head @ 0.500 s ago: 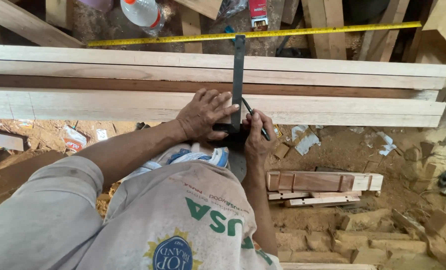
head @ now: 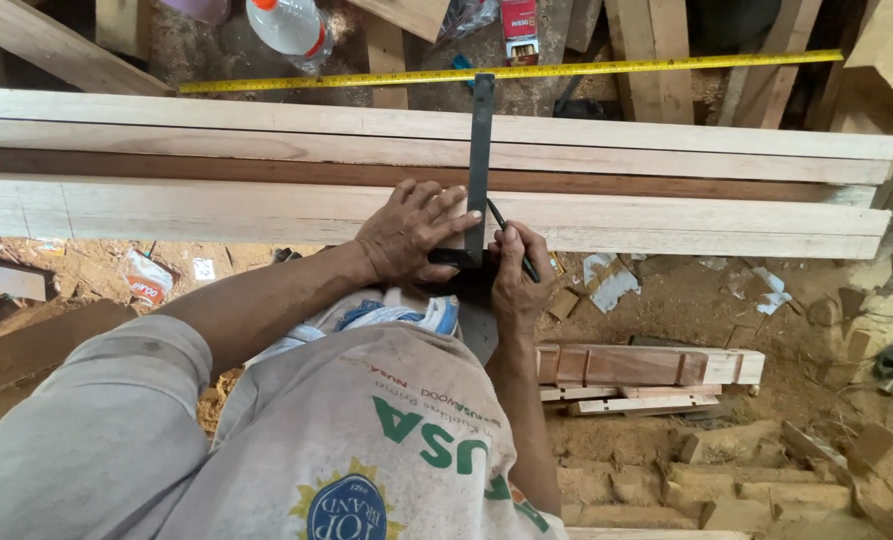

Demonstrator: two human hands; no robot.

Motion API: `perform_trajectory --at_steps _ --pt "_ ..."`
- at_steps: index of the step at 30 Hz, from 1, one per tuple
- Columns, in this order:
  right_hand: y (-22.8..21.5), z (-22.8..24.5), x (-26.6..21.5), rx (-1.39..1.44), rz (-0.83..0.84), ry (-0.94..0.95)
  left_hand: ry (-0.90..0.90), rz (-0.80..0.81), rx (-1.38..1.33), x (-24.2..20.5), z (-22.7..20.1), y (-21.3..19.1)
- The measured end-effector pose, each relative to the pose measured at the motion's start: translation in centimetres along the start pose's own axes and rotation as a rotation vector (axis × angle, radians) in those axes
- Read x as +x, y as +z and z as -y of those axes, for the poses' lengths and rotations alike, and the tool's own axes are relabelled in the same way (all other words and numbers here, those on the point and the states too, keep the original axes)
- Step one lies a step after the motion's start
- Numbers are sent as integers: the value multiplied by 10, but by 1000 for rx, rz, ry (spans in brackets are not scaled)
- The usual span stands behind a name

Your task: Measuring and marking wooden planks using a square and pencil for layout and future cutting.

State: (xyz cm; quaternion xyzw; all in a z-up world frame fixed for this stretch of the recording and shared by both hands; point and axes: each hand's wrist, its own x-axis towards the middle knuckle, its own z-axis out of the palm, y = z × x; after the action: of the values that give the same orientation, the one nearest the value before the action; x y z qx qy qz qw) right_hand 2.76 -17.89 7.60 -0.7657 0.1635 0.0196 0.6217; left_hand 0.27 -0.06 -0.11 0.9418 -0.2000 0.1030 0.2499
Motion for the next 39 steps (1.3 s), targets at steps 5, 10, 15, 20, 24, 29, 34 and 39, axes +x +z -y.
perform_trajectory --at_steps 5,10,15,20,24,29,34,39 --pt "-24 9 -4 -285 110 -83 -9 -1 -3 2 -3 -5" --pt "-48 -19 -8 -268 32 -44 -12 -11 0 0 -1 -2" --pt "-46 -58 -18 -157 48 149 -6 -10 -16 0 -1 -3" --pt "-31 -98 -30 33 196 342 2 -27 -19 -1 -2 -8" --pt "-24 -117 -27 56 171 342 5 -18 -28 -1 -1 -8" --pt "-20 -114 -27 82 116 378 -12 -28 -77 -1 -1 -7" --pt "-23 -107 -25 104 131 385 -28 -35 -77 0 -1 -7" --pt "-24 -106 -23 100 144 402 -32 -43 -70 1 -2 -7"
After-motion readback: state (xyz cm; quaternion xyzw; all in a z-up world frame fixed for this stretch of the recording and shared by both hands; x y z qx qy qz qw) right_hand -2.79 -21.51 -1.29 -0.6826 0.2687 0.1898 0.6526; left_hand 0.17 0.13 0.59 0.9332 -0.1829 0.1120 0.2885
